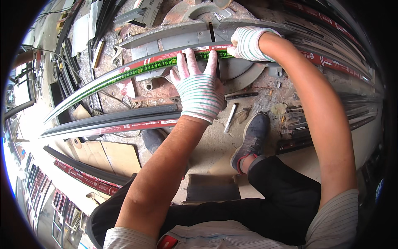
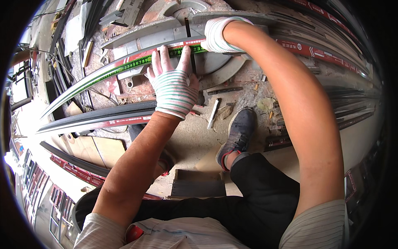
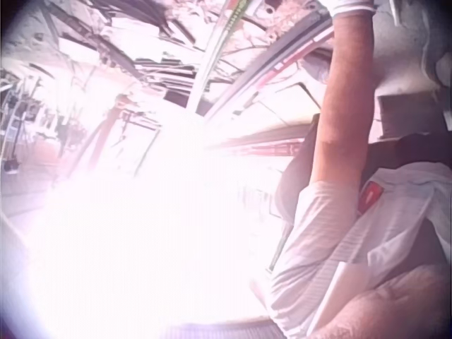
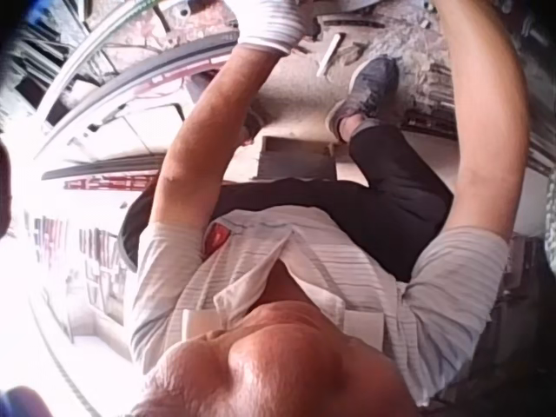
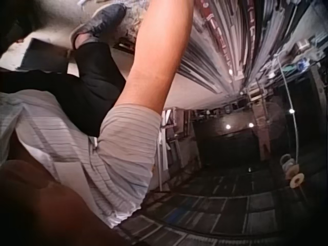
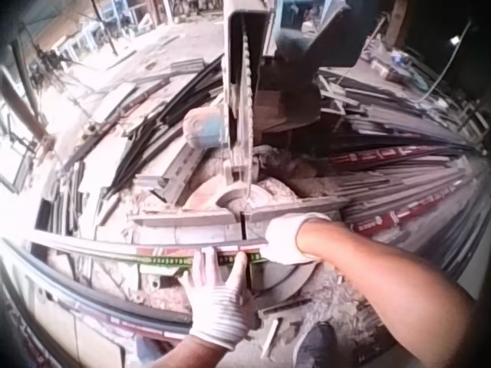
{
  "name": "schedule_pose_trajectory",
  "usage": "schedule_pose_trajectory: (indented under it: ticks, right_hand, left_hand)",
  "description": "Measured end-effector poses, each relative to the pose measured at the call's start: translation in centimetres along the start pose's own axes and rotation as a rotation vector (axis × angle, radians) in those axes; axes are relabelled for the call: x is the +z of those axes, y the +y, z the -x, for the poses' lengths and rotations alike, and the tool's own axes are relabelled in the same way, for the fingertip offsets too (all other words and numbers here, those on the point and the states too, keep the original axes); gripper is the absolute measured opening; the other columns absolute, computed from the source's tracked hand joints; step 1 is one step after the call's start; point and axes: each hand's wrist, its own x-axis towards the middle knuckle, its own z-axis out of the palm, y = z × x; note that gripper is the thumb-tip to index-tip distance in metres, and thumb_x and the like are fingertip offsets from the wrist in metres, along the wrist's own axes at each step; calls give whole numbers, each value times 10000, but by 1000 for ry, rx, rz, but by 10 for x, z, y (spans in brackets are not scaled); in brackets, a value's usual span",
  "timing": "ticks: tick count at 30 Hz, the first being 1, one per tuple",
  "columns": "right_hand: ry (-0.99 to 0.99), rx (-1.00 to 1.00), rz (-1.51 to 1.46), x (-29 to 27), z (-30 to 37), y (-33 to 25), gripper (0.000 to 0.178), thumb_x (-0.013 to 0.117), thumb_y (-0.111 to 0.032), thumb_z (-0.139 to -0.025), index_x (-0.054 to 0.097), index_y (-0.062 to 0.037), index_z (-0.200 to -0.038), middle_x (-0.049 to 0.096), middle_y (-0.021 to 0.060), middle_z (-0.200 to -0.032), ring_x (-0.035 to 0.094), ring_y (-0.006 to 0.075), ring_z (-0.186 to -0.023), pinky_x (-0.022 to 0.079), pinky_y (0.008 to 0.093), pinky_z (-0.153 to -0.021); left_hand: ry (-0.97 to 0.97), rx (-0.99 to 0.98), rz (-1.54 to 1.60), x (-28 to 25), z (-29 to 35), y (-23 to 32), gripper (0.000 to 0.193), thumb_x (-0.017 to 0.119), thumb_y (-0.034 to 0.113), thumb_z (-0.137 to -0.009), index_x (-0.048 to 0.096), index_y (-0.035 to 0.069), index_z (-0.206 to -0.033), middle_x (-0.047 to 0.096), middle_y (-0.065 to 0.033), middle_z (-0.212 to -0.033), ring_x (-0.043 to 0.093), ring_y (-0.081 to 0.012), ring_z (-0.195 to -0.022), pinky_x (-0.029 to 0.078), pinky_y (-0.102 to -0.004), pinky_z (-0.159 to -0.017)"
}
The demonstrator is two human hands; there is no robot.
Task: The person measures a long metal profile with a tape measure, marks it, and uses a miter saw to cut it to length. The cut piece is set aside, and the process is repeated with another profile.
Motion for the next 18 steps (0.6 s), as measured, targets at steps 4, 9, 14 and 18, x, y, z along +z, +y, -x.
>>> schedule_pose_trajectory:
  ticks: [4,9,14,18]
  right_hand:
    - [5,-2,3,-4,6,-5,323,665,-335,-940,701,-24,-863,626,131,-621,654,278,-527,568,420,-535]
    - [31,-22,32,2,2,0,339,663,-362,-934,708,-27,-906,649,165,-656,652,305,-548,556,431,-566]
    - [87,-95,135,7,-2,6,406,648,-442,-906,718,-42,-916,684,221,-796,649,405,-735,512,467,-729]
    - [97,-52,142,4,5,2,432,645,-459,-903,723,-35,-934,694,232,-839,665,412,-777,518,476,-741]
  left_hand:
    - [37,0,21,1,1,1,781,677,204,-730,493,227,-1489,326,-329,-1514,316,-553,-1392,285,-698,-1082]
    - [43,0,42,6,2,2,757,652,213,-756,492,209,-1496,310,-345,-1515,289,-564,-1400,263,-693,-1102]
    - [79,-1,47,10,3,2,733,637,218,-775,495,209,-1494,315,-338,-1508,289,-568,-1396,271,-689,-1102]
    - [93,-11,44,14,2,1,726,640,225,-776,501,212,-1488,317,-323,-1507,292,-564,-1395,281,-688,-1097]
